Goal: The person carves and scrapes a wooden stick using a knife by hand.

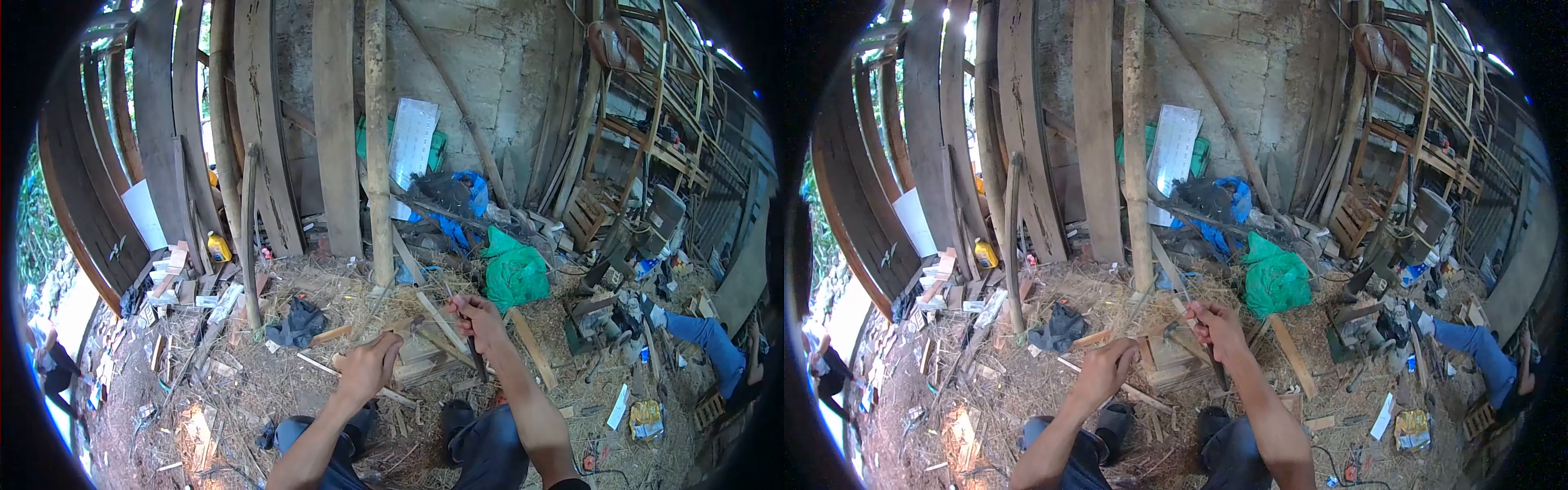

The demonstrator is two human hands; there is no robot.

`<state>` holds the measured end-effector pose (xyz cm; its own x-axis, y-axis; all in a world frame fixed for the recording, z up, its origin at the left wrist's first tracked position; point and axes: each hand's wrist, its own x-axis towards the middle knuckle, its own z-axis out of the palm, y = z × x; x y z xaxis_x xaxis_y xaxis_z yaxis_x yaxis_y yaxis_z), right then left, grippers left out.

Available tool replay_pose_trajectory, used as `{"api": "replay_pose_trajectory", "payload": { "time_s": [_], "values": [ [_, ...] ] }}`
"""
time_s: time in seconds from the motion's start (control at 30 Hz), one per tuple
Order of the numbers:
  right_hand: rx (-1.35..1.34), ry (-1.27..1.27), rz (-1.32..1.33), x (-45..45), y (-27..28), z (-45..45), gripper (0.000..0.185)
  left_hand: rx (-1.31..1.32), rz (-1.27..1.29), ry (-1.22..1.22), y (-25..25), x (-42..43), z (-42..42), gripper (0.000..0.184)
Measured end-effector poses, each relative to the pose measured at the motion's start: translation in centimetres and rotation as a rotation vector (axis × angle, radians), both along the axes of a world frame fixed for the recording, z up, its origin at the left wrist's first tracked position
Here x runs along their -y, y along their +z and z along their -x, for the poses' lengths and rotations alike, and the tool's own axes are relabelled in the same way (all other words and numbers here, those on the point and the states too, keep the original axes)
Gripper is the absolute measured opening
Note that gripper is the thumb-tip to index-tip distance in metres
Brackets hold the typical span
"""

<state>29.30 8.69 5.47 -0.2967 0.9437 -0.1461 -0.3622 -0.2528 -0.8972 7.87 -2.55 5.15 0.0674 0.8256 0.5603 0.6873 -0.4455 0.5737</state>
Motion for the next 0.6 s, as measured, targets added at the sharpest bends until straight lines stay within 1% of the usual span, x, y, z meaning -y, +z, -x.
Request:
{"api": "replay_pose_trajectory", "payload": {
  "time_s": [0.03, 0.1, 0.2, 0.23, 0.27, 0.33, 0.4, 0.43, 0.5, 0.6],
  "values": [
    [0.002, 0.001, -0.002, -0.6, -0.1, -0.7, 0.015, 0.015, 0.003, 0.021, 0.0, 0.1, 0.4, 0.008],
    [-0.042, -0.293, -0.03, -2.8, -0.6, -3.4, 0.015, 0.027, 0.003, 0.042, 0.0, 0.3, 1.5, 0.008],
    [-0.112, -0.314, -0.091, -3.2, -2.1, -5.6, 0.016, 0.059, -0.004, 0.121, -0.1, -0.1, 3.0, 0.007],
    [-0.092, -0.267, -0.062, -2.1, -1.8, -4.9, 0.02, 0.087, 0.017, 0.134, -0.2, -0.1, 2.8, 0.008],
    [-0.091, -0.268, -0.062, -1.5, -1.5, -4.0, 0.02, 0.113, 0.042, 0.144, -0.3, -0.2, 2.5, 0.008],
    [0.032, -0.083, -0.147, 0.0, -0.9, -1.5, 0.025, 0.135, 0.014, 0.144, -0.7, -0.5, 1.8, 0.009],
    [0.039, 0.039, -0.133, 1.7, 0.0, 1.5, 0.028, 0.153, -0.02, 0.141, -0.5, -0.6, 1.3, 0.009],
    [0.038, 0.032, -0.134, 2.1, -0.3, 2.5, 0.028, 0.166, 0.023, 0.113, 0.0, -0.3, 1.0, 0.008],
    [-0.027, 0.136, -0.2, 2.6, -0.9, 3.6, 0.033, 0.181, 0.055, 0.078, 0.5, -0.4, 0.6, 0.008],
    [-0.096, 0.082, -0.154, 1.7, -1.6, 3.4, 0.032, 0.149, 0.027, 0.079, 0.3, -0.5, 1.0, 0.007]
  ]
}}
